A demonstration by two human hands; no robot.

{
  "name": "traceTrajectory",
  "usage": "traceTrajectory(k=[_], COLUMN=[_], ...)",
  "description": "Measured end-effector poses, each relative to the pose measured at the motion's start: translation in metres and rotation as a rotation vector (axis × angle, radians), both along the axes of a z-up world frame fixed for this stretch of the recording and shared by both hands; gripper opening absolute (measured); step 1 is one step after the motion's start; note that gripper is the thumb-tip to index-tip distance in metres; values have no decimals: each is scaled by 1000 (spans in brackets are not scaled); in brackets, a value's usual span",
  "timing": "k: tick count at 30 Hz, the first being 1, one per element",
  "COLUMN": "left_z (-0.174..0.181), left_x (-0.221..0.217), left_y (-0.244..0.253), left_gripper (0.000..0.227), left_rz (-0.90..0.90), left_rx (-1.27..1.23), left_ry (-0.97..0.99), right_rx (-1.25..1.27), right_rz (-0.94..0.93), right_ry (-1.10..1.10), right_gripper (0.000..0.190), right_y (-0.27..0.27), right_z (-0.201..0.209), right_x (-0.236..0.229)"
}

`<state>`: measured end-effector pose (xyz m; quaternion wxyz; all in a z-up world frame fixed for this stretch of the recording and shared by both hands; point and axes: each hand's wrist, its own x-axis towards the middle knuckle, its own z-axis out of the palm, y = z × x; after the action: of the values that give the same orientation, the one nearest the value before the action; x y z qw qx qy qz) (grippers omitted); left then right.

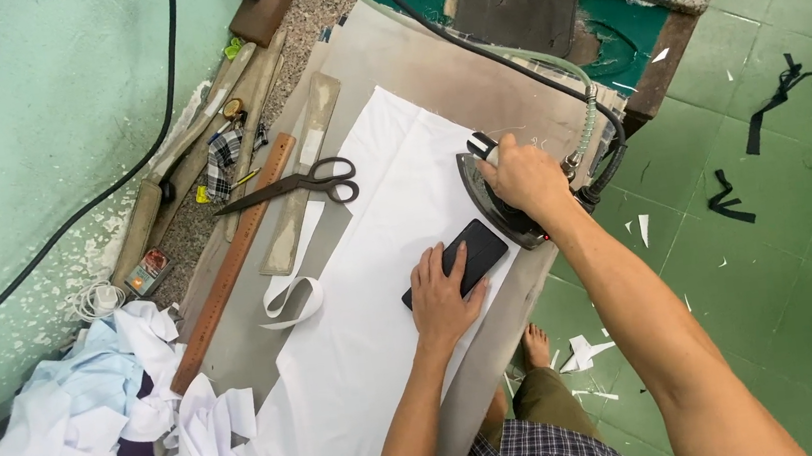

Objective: The person irons a white fabric piece on a worktable, then uses scissors to trim a small section of the fabric edge. The person continues ironing the fabric, using a black rectangular object to hold the fabric in place while smoothing it with the iron.

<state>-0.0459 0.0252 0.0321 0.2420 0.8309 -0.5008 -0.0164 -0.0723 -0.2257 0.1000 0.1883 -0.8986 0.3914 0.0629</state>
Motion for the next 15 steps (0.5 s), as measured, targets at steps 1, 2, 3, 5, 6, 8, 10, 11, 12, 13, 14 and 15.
traceTrajectory(k=[1, 2, 3, 5, 6, 8, 10, 11, 12, 13, 14, 15], left_z=[0, 1, 2, 3, 1, 0, -1, -2, -3, -4, -5, -6], left_x=[0, -1, -1, -1, -1, -1, -1, -1, -1, 0, 0, 0], left_y=[0, 1, 1, 0, 0, 0, 0, 0, 0, 0, 0, 0], left_gripper=[61, 61, 62, 63, 63, 63, 62, 62, 63, 63, 63, 64], left_rz=[2, 2, 0, -1, 3, 6, -1, -1, -3, -6, -2, -7], left_rx=[-7, -5, 1, 7, 11, 15, 11, 11, 5, -2, 0, 1], left_ry=[5, 6, 16, 23, 19, 16, 23, 24, 10, -4, -1, -4], right_rx=[1, 2, 14, 24, 21, 16, 9, 9, -5, -19, -17, -19], right_rz=[1, 0, 1, 1, 7, 13, 20, 21, 34, 47, 51, 62], right_ry=[3, 5, 9, 10, 3, -3, 15, 16, 4, -8, -6, -6], right_gripper=[53, 53, 53, 52, 51, 50, 50, 50, 49, 47, 47, 46], right_y=[0, 1, 2, 2, 2, 2, 2, 2, 2, 2, 3, 3], right_z=[-1, 1, 3, 7, 9, 10, 8, 9, 9, 9, 12, 16], right_x=[0, 0, -1, 0, 0, 0, 0, 0, -1, -1, -1, 0])
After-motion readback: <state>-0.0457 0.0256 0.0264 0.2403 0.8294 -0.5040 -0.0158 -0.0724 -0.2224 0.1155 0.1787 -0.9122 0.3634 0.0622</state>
